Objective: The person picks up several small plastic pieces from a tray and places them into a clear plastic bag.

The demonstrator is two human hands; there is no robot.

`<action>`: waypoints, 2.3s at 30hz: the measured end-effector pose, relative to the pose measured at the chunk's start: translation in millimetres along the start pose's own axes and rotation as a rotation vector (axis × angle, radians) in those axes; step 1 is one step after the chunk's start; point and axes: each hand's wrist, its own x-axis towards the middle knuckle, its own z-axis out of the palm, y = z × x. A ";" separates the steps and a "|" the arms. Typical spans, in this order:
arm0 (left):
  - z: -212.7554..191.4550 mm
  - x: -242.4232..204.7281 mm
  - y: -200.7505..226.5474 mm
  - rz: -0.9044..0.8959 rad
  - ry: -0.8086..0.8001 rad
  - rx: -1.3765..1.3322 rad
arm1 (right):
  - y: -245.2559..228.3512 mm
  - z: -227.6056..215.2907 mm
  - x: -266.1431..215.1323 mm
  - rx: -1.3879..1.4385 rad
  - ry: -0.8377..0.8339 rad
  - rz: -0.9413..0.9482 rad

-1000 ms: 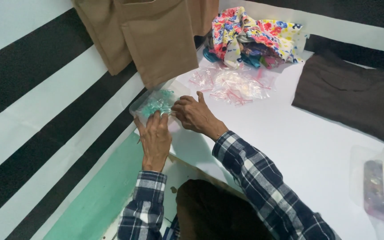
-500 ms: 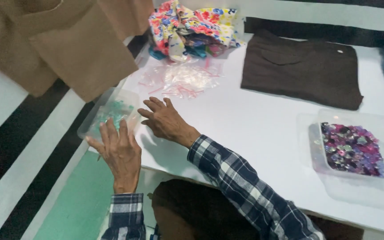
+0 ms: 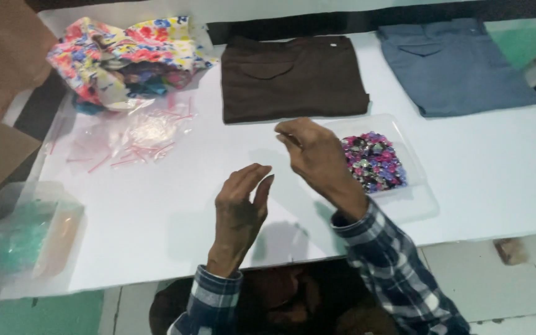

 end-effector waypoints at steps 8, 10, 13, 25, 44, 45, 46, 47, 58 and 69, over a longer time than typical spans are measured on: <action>124.4 53.4 50.9 0.070 -0.563 -0.032 | 98.1 -123.6 -23.3 -0.346 -0.502 0.359; 146.2 58.7 53.8 0.085 -0.641 -0.017 | 103.7 -126.3 -29.4 -0.363 -0.575 0.414; 172.1 67.8 55.3 0.076 -0.758 0.037 | 111.2 -121.6 -30.1 -0.414 -0.715 0.440; 206.6 68.0 17.5 0.349 -0.636 0.609 | 155.0 -62.5 -26.4 -0.346 -0.712 0.244; 153.5 98.4 46.0 -0.055 -0.853 0.055 | 107.0 -131.3 -3.7 -0.091 -0.864 0.580; 156.9 98.4 43.5 -0.057 -0.860 0.069 | 110.5 -129.8 -5.3 -0.124 -0.848 0.568; 160.8 96.6 40.9 -0.056 -0.863 0.070 | 120.6 -121.8 -8.8 -0.122 -0.848 0.570; 165.2 95.6 38.6 -0.047 -0.861 0.108 | 131.0 -114.4 -11.7 -0.211 -0.819 0.514; 205.0 67.2 12.0 0.132 -0.661 0.350 | 162.0 -62.4 -31.5 -0.449 -0.821 0.325; 172.5 92.9 32.0 -0.073 -0.745 0.008 | 117.4 -118.6 -19.6 0.045 -0.667 0.515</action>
